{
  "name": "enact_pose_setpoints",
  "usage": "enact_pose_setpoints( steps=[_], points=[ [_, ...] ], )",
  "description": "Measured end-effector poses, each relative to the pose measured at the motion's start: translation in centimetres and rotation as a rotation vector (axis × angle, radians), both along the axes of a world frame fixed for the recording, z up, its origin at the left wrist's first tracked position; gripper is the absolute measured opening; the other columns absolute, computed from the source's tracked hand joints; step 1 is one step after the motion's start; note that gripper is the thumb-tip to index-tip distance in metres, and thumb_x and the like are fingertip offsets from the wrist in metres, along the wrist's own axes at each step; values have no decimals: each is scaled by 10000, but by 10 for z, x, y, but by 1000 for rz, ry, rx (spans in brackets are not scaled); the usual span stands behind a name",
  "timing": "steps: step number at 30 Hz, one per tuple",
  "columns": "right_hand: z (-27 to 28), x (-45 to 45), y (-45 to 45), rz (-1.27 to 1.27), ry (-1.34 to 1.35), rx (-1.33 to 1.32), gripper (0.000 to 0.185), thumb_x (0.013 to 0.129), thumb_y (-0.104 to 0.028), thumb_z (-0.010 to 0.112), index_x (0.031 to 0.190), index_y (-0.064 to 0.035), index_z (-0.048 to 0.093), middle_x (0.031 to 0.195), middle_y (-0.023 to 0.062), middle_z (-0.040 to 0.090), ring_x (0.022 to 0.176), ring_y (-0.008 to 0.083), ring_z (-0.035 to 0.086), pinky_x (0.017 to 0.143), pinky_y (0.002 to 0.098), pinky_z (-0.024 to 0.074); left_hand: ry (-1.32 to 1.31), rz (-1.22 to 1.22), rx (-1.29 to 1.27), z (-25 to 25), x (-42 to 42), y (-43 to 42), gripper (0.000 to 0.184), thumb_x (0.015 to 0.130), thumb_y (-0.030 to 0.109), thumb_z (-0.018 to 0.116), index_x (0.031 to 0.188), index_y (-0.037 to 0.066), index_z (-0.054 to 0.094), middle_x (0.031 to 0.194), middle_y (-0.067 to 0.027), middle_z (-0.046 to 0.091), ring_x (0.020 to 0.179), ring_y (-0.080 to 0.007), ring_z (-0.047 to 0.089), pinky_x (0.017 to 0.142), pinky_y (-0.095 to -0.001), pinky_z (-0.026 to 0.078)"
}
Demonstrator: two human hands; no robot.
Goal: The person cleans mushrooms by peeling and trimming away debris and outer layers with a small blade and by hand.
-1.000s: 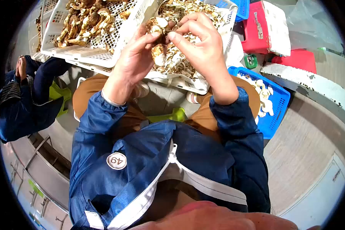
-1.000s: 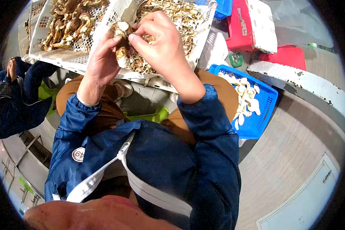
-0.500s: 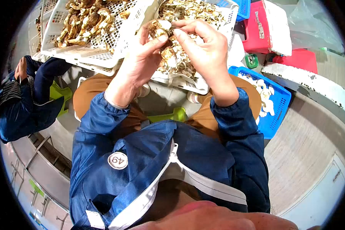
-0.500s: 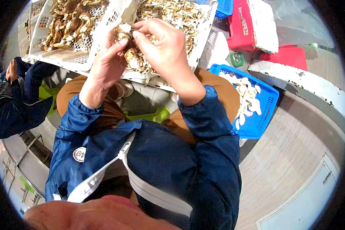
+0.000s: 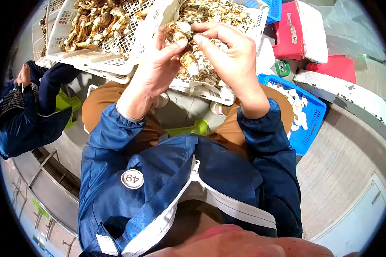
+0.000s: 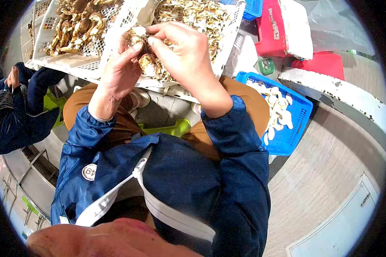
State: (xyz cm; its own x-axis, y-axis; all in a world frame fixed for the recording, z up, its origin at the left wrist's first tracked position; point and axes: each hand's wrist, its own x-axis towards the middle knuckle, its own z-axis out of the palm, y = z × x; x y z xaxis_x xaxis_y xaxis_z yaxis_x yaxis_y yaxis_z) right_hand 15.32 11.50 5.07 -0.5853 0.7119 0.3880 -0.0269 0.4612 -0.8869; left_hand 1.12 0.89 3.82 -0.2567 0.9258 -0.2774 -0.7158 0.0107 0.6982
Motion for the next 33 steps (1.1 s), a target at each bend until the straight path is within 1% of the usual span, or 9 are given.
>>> enact_pose_setpoints(
  steps=[11,13,15,24,27,28,31,32,33],
  points=[
    [-1,4,3,62,5,-290,99,840,-72,703,872,22,698,983,130,744,912,198,714,802,309,548,-67,-53,-3,2,-4,-2,554,929,133,685,1410,48,424,1289,-81,579,1219,-191,546,1042,-345,454],
    [4,3,3,60,-19,-116,96,832,-67,710,858,23,691,980,142,735,910,225,712,806,322,546,-35,-13,-16,1,-3,-1,556,928,135,687,1413,58,426,1286,-78,581,1228,-191,538,1039,-343,452],
    [5,2,3,42,-31,52,93,828,-62,712,856,23,689,969,146,731,904,242,711,799,328,547,-22,-6,-9,-6,-3,-1,577,915,115,702,1422,84,428,1267,-66,595,1184,-190,566,1009,-344,471],
    [4,1,-1,-22,-42,34,71,826,-48,695,874,4,700,916,125,728,831,240,710,739,330,555,14,17,-35,-4,3,-2,503,903,87,705,1345,61,467,1198,-74,606,1109,-179,601,948,-340,510],
    [2,3,0,-19,-89,-117,75,838,-50,695,882,11,699,916,123,735,828,211,711,749,317,556,36,-9,-49,0,0,-1,482,903,98,689,1329,41,470,1181,-83,603,1055,-173,612,894,-322,524],
    [-3,3,4,40,-9,-217,96,848,-63,705,893,22,705,916,122,742,831,177,710,751,305,557,45,-24,-56,1,-2,-2,474,904,103,681,1324,35,472,1174,-86,602,1033,-171,617,872,-316,529],
    [-4,8,14,60,-38,-342,66,902,-41,703,936,14,714,1018,93,731,881,99,647,758,241,519,-54,-205,-40,-3,-16,-6,475,901,110,642,1331,17,463,1137,-90,601,950,-164,616,798,-304,536],
    [-5,9,17,-9,-57,-317,55,908,-39,693,923,11,710,1027,71,735,877,88,647,760,244,523,-100,-186,-40,-1,-14,-8,440,911,118,596,1323,11,484,1072,-91,606,892,-168,610,762,-299,537],
    [-8,11,23,-164,-220,-75,58,885,-50,705,898,7,707,998,70,736,856,124,671,768,267,530,-161,-201,-23,-3,-14,-9,437,916,119,586,1326,7,489,1059,-90,606,885,-170,608,761,-297,537]
  ],
)
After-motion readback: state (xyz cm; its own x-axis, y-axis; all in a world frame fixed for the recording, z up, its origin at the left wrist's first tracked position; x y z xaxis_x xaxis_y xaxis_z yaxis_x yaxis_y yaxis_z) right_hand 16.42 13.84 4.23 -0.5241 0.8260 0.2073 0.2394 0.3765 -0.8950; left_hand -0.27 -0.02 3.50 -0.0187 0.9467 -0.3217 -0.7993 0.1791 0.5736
